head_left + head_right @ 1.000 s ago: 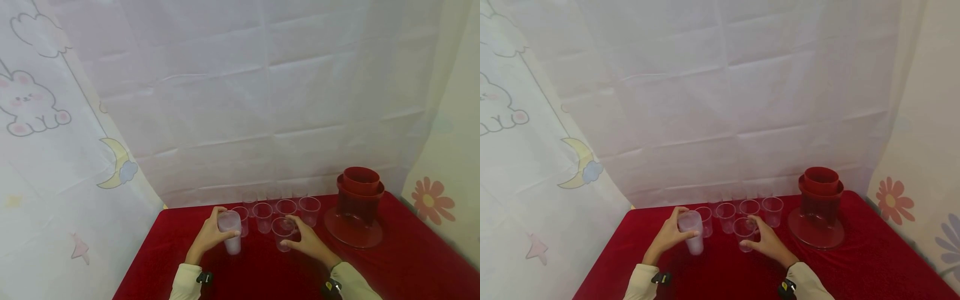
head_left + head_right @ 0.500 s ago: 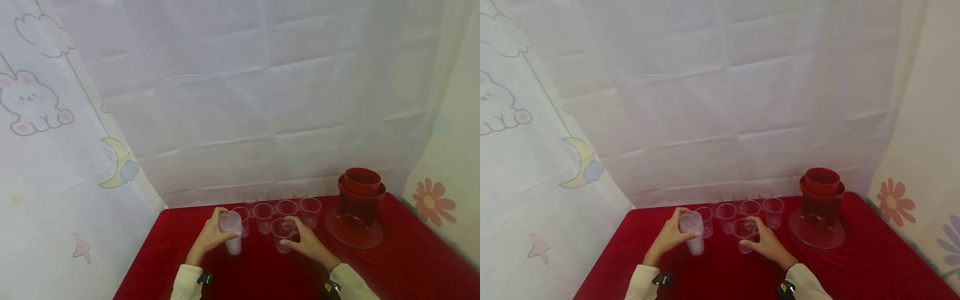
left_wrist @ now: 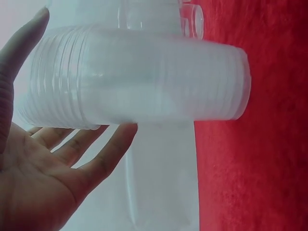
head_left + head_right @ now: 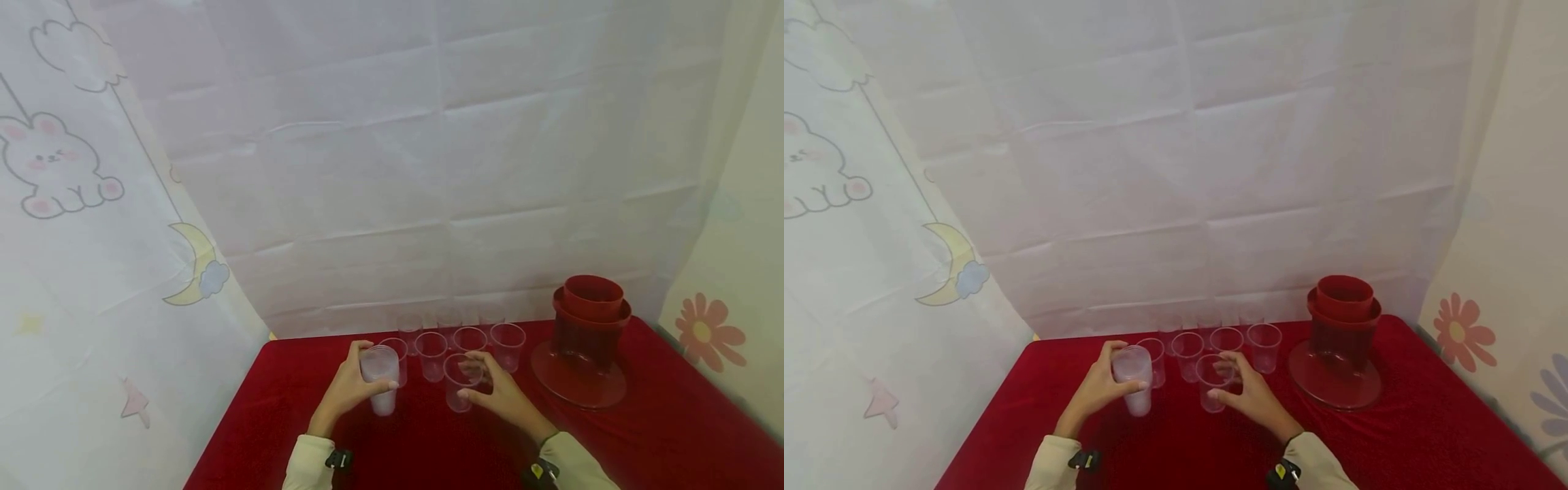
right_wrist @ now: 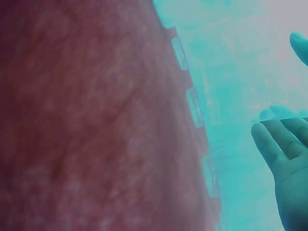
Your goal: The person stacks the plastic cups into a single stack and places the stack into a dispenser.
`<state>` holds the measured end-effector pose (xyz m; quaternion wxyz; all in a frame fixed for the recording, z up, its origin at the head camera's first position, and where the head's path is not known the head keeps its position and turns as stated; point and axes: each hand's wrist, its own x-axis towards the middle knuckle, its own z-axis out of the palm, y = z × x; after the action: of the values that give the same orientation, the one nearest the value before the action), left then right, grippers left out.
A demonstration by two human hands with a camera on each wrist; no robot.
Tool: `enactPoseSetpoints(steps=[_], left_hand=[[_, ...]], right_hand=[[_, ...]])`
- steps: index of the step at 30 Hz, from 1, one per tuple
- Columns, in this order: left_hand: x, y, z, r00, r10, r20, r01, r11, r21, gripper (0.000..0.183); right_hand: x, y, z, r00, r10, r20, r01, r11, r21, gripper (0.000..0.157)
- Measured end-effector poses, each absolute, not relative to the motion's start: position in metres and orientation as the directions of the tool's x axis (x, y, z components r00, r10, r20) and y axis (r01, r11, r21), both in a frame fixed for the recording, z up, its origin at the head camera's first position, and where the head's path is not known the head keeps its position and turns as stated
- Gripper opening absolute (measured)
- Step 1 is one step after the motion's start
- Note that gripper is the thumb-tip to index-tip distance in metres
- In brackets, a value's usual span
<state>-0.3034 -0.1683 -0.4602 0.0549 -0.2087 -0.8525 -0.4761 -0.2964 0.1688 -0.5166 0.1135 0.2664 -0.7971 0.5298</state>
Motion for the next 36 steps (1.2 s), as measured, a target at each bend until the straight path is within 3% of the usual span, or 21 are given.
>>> enactPoseSetpoints(steps=[10,23,36], left_hand=[[-0.303,-0.162,-0.467,-0.888,0.342,0.307,0.436,0.416,0.798,0.077],[-0.299,-0.162,-0.469,-0.875,0.407,0.261,0.4,0.308,0.863,0.078],[-0.293,-0.158,-0.456,-0.873,0.399,0.281,0.431,0.361,0.827,0.082]], right_hand=[[-0.291,0.165,-0.503,-0.823,-0.287,0.489,-0.556,0.235,-0.797,0.061],[-0.288,0.166,-0.502,-0.84,-0.263,0.475,-0.536,0.255,-0.805,0.062],[-0.291,0.166,-0.493,-0.821,-0.252,0.512,-0.562,0.203,-0.802,0.061]])
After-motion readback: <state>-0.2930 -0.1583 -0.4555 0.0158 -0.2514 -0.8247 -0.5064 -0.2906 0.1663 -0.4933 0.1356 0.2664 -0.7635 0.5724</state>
